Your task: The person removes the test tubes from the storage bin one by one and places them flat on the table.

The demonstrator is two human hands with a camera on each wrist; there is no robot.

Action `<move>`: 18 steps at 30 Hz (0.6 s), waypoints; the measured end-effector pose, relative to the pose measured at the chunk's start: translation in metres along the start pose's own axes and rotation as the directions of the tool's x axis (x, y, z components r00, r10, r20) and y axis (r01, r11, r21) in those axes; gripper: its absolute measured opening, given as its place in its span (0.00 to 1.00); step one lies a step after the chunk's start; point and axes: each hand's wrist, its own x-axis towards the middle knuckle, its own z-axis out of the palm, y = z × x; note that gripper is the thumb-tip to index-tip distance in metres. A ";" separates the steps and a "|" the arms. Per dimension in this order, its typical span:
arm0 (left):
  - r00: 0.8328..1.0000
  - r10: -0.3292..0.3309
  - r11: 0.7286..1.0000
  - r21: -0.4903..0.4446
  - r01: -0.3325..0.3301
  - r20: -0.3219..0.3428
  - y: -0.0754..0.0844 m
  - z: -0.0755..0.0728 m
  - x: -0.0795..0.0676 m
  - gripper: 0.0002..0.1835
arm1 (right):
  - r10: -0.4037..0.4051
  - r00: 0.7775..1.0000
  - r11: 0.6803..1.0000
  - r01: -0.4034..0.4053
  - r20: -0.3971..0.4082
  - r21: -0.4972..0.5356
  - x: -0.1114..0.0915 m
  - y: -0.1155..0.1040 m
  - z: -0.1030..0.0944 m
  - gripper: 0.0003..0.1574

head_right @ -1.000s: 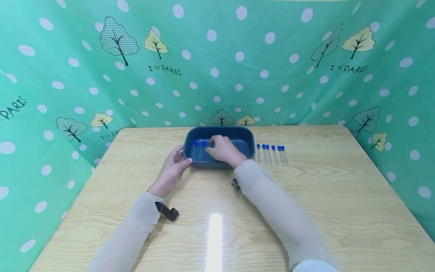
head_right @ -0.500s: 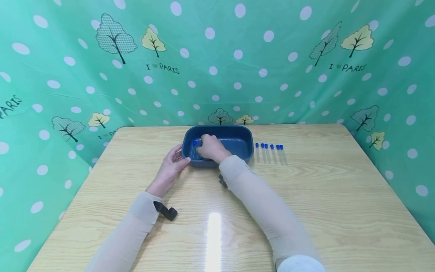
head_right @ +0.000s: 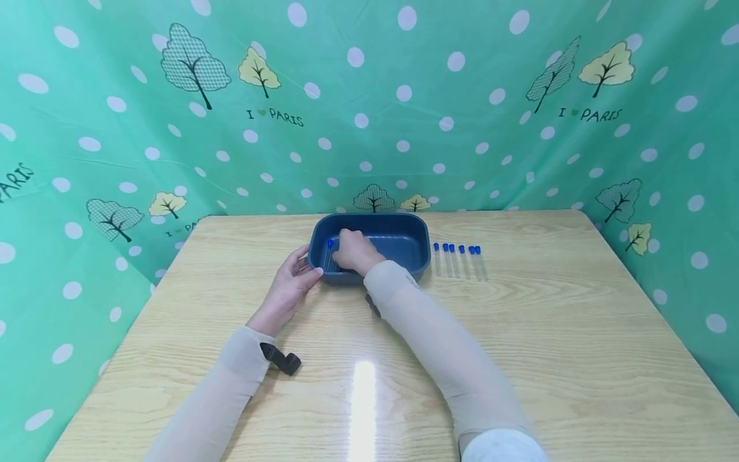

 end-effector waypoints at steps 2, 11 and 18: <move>1.000 0.000 1.000 -0.003 0.000 0.000 0.000 0.000 0.000 0.39 | 0.009 1.000 1.000 -0.009 0.004 0.010 0.002 0.000 0.000 0.33; 1.000 -0.001 1.000 0.002 0.001 0.004 0.001 -0.001 -0.001 0.39 | 0.061 0.998 0.998 -0.061 -0.010 0.012 0.008 0.000 0.006 0.37; 1.000 -0.006 1.000 0.015 0.006 0.002 0.001 -0.001 -0.001 0.39 | 0.070 0.998 0.997 -0.070 -0.005 -0.030 0.011 -0.001 0.006 0.38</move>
